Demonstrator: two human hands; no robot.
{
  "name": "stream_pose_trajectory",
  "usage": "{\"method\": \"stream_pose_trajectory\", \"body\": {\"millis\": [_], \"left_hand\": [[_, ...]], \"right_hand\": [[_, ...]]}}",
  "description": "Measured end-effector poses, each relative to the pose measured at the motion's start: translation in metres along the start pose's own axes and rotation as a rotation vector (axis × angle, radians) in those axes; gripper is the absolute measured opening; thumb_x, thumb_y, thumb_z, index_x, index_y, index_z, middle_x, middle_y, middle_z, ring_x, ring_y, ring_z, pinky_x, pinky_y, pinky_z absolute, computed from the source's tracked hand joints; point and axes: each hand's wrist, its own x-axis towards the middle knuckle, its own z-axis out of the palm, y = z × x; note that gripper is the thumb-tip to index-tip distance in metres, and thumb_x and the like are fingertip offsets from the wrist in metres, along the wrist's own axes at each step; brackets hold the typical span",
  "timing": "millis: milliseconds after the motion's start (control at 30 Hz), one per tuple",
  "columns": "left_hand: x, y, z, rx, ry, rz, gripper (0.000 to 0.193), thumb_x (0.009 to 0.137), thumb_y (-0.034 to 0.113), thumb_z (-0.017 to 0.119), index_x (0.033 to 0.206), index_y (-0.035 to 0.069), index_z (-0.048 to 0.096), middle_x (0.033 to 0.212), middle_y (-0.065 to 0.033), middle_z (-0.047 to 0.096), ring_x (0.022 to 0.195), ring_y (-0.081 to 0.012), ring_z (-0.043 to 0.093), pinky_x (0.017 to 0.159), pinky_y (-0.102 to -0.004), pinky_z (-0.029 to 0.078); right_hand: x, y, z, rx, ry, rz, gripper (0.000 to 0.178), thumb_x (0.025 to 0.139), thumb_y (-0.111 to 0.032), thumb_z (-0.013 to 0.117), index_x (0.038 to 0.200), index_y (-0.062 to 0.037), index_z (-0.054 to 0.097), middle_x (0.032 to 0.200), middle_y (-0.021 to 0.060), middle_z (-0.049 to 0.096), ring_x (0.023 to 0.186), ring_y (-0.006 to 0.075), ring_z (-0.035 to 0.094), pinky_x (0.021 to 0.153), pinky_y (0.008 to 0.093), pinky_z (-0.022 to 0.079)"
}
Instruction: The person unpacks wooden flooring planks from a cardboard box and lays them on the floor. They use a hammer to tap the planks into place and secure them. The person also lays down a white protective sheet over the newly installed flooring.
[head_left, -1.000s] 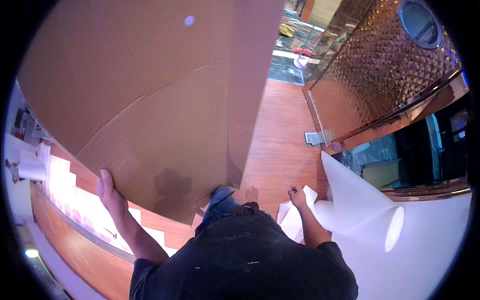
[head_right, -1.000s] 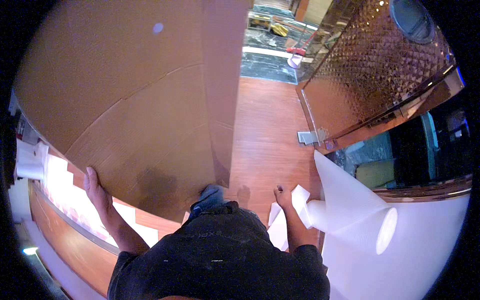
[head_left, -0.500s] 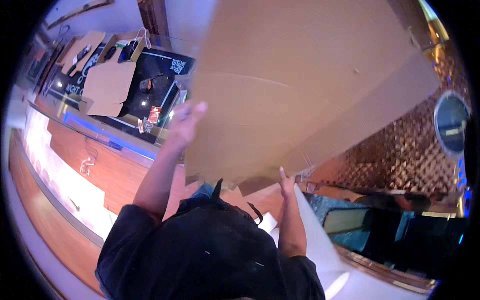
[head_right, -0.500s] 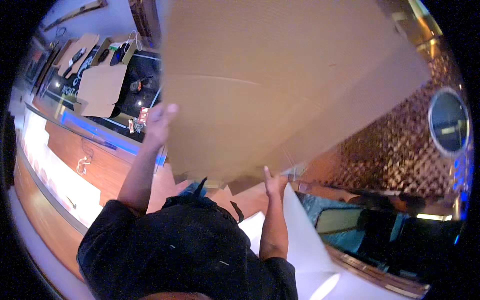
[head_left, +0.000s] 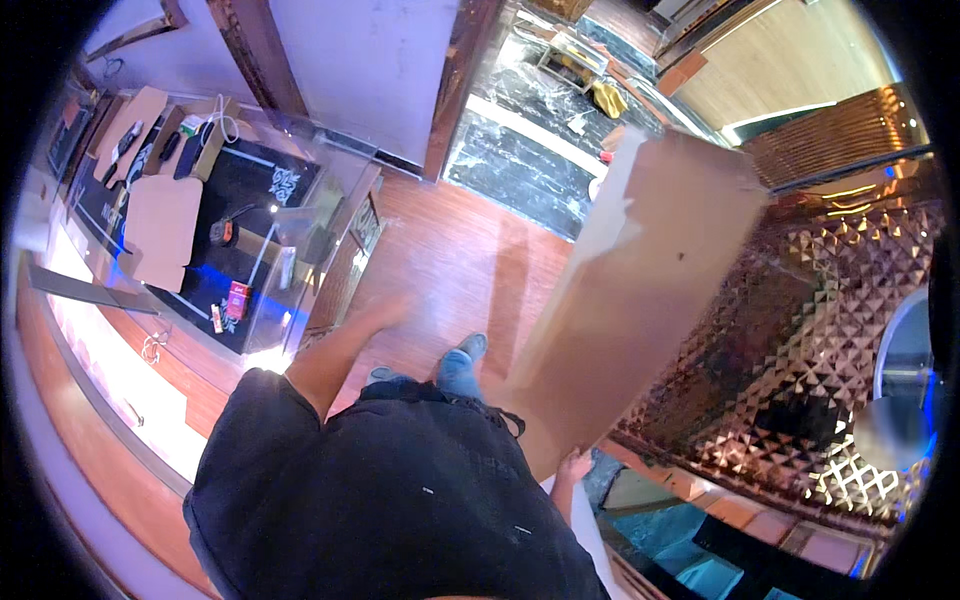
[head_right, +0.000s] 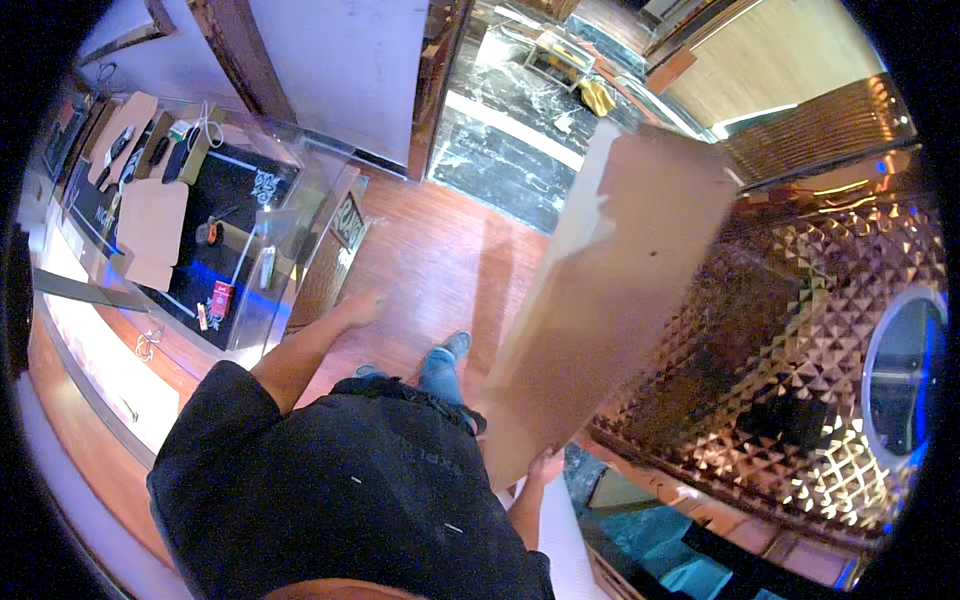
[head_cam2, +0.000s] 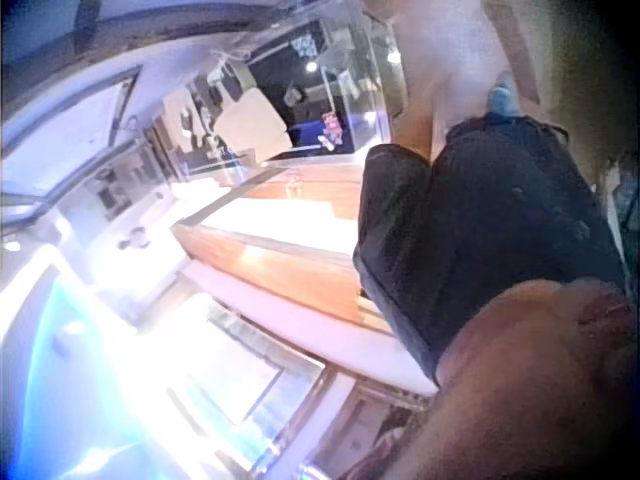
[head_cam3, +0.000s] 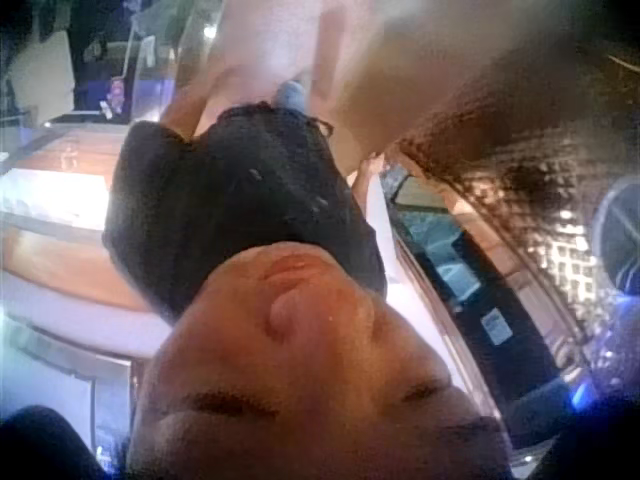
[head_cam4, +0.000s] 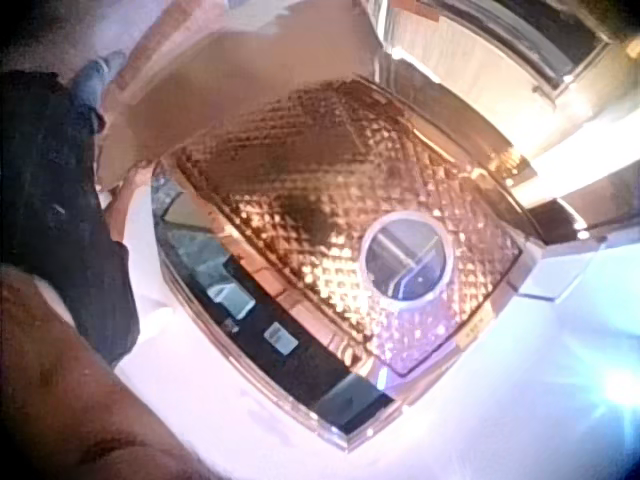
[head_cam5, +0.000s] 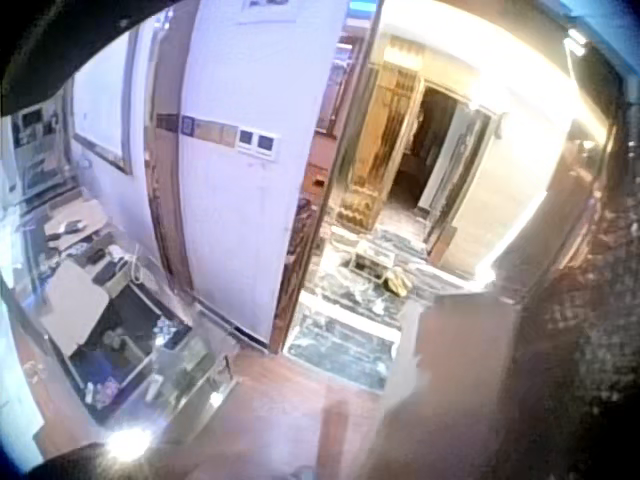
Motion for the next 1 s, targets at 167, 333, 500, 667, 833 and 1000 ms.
{"method": "stream_pose_trajectory", "body": {"millis": [167,333,500,667,833,1000], "left_hand": [[-0.126,-0.211,0.117,0.161,-0.054,-0.492,0.028,0.085,0.019,0.063,0.106,0.010,0.078,0.099,-0.0242,0.074,0.093,-0.0398,0.072,0.081,-0.0513,0.055],[-0.118,-0.177,0.085,0.205,-0.025,-0.477,0.024,0.084,0.016,0.064,0.097,-0.001,0.076,0.094,-0.0221,0.073,0.088,-0.0347,0.072,0.075,-0.0453,0.057],[0.033,-0.099,0.043,0.474,-0.108,-0.456,0.024,0.087,0.020,0.064,0.101,0.003,0.075,0.099,-0.0170,0.074,0.097,-0.0327,0.071,0.086,-0.0461,0.056],[0.139,-0.077,-0.003,-0.293,0.407,-0.614,0.036,0.095,0.025,0.058,0.120,0.003,0.070,0.118,-0.0163,0.072,0.109,-0.0314,0.067,0.100,-0.0432,0.049],[0.251,-0.049,-0.164,-0.655,0.524,-0.567,0.032,0.095,0.017,0.061,0.122,0.000,0.068,0.116,-0.0139,0.071,0.110,-0.0211,0.064,0.095,-0.0360,0.051],[0.293,0.028,-0.286,-1.095,1.000,-0.501,0.028,0.103,0.020,0.059,0.124,0.002,0.065,0.104,-0.0049,0.069,0.097,-0.0138,0.062,0.087,-0.0294,0.052]], "right_hand": [[0.123,-0.089,0.043,0.183,-0.021,-0.256,0.035,0.099,-0.025,0.058,0.125,-0.0026,0.067,0.110,0.0287,0.069,0.102,0.0447,0.068,0.086,0.0487,0.053],[0.271,-0.217,0.033,0.006,-0.279,-0.157,0.033,0.099,-0.027,0.060,0.125,-0.0090,0.068,0.109,0.0271,0.070,0.100,0.0450,0.068,0.086,0.0504,0.053],[0.417,-0.324,0.059,-0.036,-0.194,-0.270,0.034,0.099,-0.029,0.059,0.125,-0.0086,0.068,0.107,0.0275,0.071,0.098,0.0464,0.069,0.085,0.0555,0.054],[0.498,-0.477,0.084,-0.026,-0.242,-0.323,0.033,0.101,-0.032,0.055,0.121,-0.0097,0.068,0.108,0.0266,0.071,0.100,0.0468,0.068,0.086,0.0556,0.053],[0.611,-0.598,0.087,-0.125,-0.265,-0.412,0.031,0.101,-0.032,0.052,0.122,-0.0140,0.067,0.105,0.0256,0.072,0.099,0.0459,0.069,0.085,0.0558,0.055],[0.763,-0.683,0.148,-0.191,-0.360,-0.516,0.035,0.103,-0.036,0.047,0.128,-0.0174,0.063,0.102,0.0252,0.072,0.098,0.0469,0.069,0.085,0.0547,0.056]]}}
